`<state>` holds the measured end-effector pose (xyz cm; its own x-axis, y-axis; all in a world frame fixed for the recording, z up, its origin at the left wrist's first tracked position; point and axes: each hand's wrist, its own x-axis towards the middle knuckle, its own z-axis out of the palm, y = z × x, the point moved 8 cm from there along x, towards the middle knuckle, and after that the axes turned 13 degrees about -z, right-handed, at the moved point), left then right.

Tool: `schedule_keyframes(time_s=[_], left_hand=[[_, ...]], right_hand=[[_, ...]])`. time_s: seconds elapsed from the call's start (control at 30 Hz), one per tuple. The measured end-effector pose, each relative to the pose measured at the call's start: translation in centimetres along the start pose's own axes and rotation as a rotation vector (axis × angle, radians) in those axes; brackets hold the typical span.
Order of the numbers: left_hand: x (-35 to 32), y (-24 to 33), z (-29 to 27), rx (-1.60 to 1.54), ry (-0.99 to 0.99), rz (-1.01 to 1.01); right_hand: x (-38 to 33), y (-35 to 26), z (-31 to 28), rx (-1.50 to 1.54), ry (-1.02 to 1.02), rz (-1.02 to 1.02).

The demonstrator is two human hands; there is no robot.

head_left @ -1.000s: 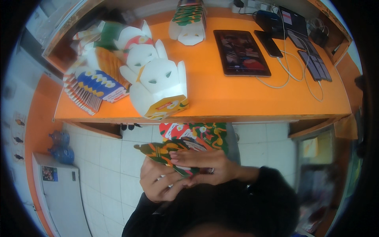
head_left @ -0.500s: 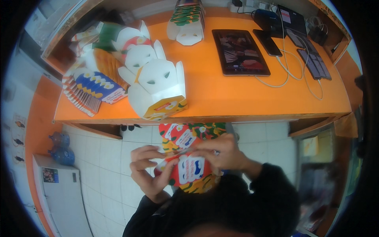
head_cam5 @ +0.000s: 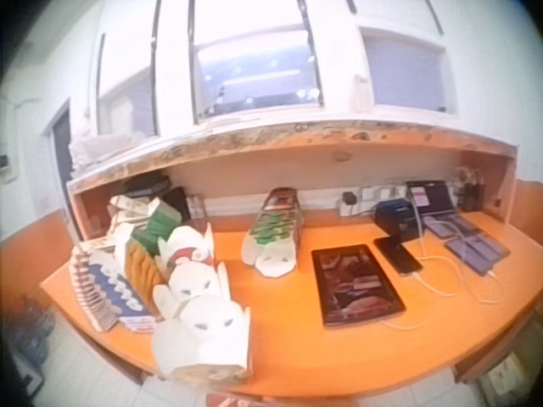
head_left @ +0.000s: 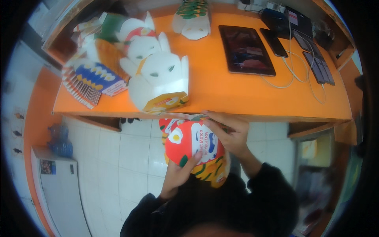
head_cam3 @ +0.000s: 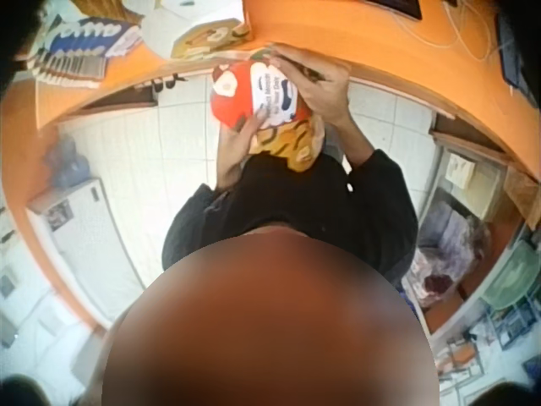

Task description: The person folds flat, colorful paperboard blanks into small takeout-style boxes. They crease edges, tuck flaps, and secure the sides, then place each completed box on the orange counter. The process repeats with multiple blanks until a stack of finished boxes is visible.

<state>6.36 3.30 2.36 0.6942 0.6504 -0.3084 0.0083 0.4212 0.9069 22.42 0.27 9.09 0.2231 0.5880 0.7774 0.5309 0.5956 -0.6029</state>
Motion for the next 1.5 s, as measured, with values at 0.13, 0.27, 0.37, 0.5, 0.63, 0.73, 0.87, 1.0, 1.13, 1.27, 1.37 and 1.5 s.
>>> schedule_keyframes(time_s=[0.13,0.27,0.37,0.5,0.63,0.73,0.87,1.0,1.13,1.27,1.37,1.5], left_hand=[[1.2,-0.4,-0.6,-0.071,0.091,-0.033],[1.8,-1.1,-0.7,-0.245,0.059,-0.089],[2.0,-1.6,-0.5,-0.351,0.028,-0.131],[2.4,-1.8,0.7,-0.492,-0.082,-0.139],[2.6,-2.1,1.5,-0.558,-0.17,-0.175],[2.6,-2.6,1.6,-0.559,-0.177,-0.229],[2.7,-2.8,1.6,-0.535,-0.179,-0.225],[2.8,-3.0,1.6,-0.571,-0.168,-0.232],[2.8,-2.3,0.7,-0.429,-0.078,-0.139],[2.8,-2.2,0.1,-0.376,-0.072,-0.126],[2.8,-2.1,0.4,-0.249,-0.098,-0.075],[2.2,-1.3,1.0,0.16,-0.044,0.107]], right_hand=[[-0.3,0.9,0.7,0.048,-0.017,0.06],[0.2,0.6,0.8,0.063,-0.155,-0.065],[0.2,0.9,0.5,0.108,-0.2,-0.074],[0.1,1.6,-0.1,0.128,-0.235,-0.083],[-0.7,2.8,-0.3,0.275,-0.185,-0.023],[-1.3,3.2,-0.4,0.295,-0.196,-0.019],[-1.3,3.6,-0.4,0.355,-0.216,-0.027],[-1.1,4.0,-0.3,0.432,-0.192,0.03],[-0.9,3.0,-0.1,0.351,-0.225,-0.004],[-0.6,2.4,-0.2,0.234,-0.194,0.014],[-0.8,2.7,-0.7,0.086,-0.169,0.133],[-0.6,1.8,-1.4,0.147,-0.116,0.084]])
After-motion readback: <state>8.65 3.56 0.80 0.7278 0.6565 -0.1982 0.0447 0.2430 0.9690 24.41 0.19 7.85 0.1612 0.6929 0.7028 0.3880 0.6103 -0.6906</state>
